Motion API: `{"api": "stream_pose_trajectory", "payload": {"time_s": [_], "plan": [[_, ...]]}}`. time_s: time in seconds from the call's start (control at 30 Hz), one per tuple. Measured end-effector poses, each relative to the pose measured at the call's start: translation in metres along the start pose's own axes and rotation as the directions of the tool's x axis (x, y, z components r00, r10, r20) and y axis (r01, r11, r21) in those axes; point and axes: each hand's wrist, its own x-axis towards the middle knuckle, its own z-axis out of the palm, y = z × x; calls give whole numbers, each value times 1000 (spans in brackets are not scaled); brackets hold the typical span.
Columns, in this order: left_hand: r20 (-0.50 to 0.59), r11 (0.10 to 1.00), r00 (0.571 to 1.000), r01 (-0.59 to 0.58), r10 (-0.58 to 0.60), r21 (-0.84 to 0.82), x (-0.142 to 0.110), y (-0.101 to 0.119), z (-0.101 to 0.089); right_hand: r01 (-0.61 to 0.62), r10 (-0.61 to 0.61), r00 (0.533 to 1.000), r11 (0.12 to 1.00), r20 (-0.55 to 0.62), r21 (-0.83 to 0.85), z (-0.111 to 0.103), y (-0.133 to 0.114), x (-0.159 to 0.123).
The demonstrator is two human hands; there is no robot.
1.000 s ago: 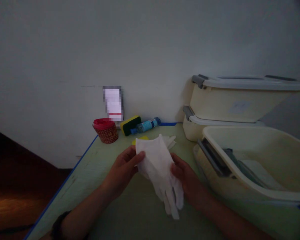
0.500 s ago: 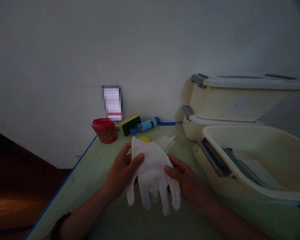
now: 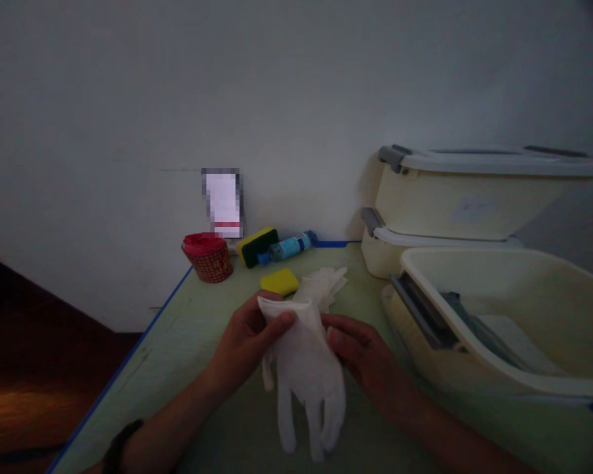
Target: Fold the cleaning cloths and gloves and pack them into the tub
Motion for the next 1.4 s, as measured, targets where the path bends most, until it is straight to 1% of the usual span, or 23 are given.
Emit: {"api": "stream_pose_trajectory", "payload": {"time_s": [0.1, 0.2, 0.27, 0.33, 0.4, 0.43, 0.47, 0.5, 0.57, 0.6, 0.63, 0.67, 0.7, 0.8, 0.87, 0.9, 0.97, 1.07, 1.13, 1.3, 1.4], "plan": [[5, 998, 1000, -14, 14, 57, 0, 0, 0, 58, -60, 998, 997, -29, -47, 0, 2, 0], [37, 993, 999, -28, 24, 114, -2, -2, 1, 85, -86, 996, 996, -8, -25, 0, 6, 1], [66, 988, 997, -51, 42, 147, -2, -3, 1, 103, -103, 994, 994, -19, -22, -1, 10, 2], [93, 978, 992, -101, 85, 182, -3, -4, 1, 149, -152, 987, 986, -50, -72, -2, 13, 2], [117, 954, 978, -196, 173, 227, -4, -5, 0, 234, -252, 963, 957, -92, -172, -2, 14, 2], [128, 933, 965, -255, 229, 254, -4, -4, 0, 285, -319, 941, 926, -110, -247, -2, 14, 1], [137, 906, 948, -315, 287, 281, -5, -4, 0, 338, -396, 911, 876, -114, -343, -2, 13, 0], [145, 876, 929, -369, 340, 310, -5, -3, 0, 389, -475, 875, 804, -93, -450, -2, 11, -1], [154, 816, 897, -440, 413, 374, -7, -3, 1, 484, -607, 794, 606, 27, -631, -2, 7, -4], [155, 787, 883, -465, 443, 404, -8, -3, 1, 522, -642, 760, 511, 101, -683, -1, 5, -5], [151, 758, 869, -487, 472, 432, -8, -3, 2, 549, -660, 734, 440, 158, -711, -1, 3, -6], [152, 727, 850, -512, 504, 457, -9, -4, 2, 563, -667, 720, 399, 193, -723, -1, 2, -7], [165, 694, 828, -543, 536, 473, -9, -4, 3, 565, -669, 716, 386, 201, -730, -2, 1, -7], [257, 617, 756, -645, 602, 450, -8, -6, 3, 538, -668, 725, 397, 168, -743, -2, 2, -5], [309, 605, 727, -684, 613, 408, -7, -6, 3, 521, -662, 732, 397, 157, -756, -2, 3, -3], [316, 604, 721, -691, 617, 397, -7, -5, 3, 512, -655, 739, 395, 157, -763, -2, 3, -3], [304, 608, 732, -678, 610, 413, -6, -5, 2, 497, -634, 756, 394, 162, -773, -2, 3, -2], [270, 628, 775, -625, 572, 464, -7, -4, 2, 468, -603, 784, 412, 151, -782, -1, 2, -2], [268, 643, 795, -601, 544, 474, -7, -4, 2, 445, -590, 796, 424, 133, -789, -1, 2, -3], [301, 655, 814, -580, 498, 485, -6, -3, 2, 436, -594, 796, 432, 115, -789, -1, 4, -4], [319, 640, 810, -585, 491, 498, -5, -4, 2, 436, -583, 804, 443, 117, -784, 0, 4, -4]]}}
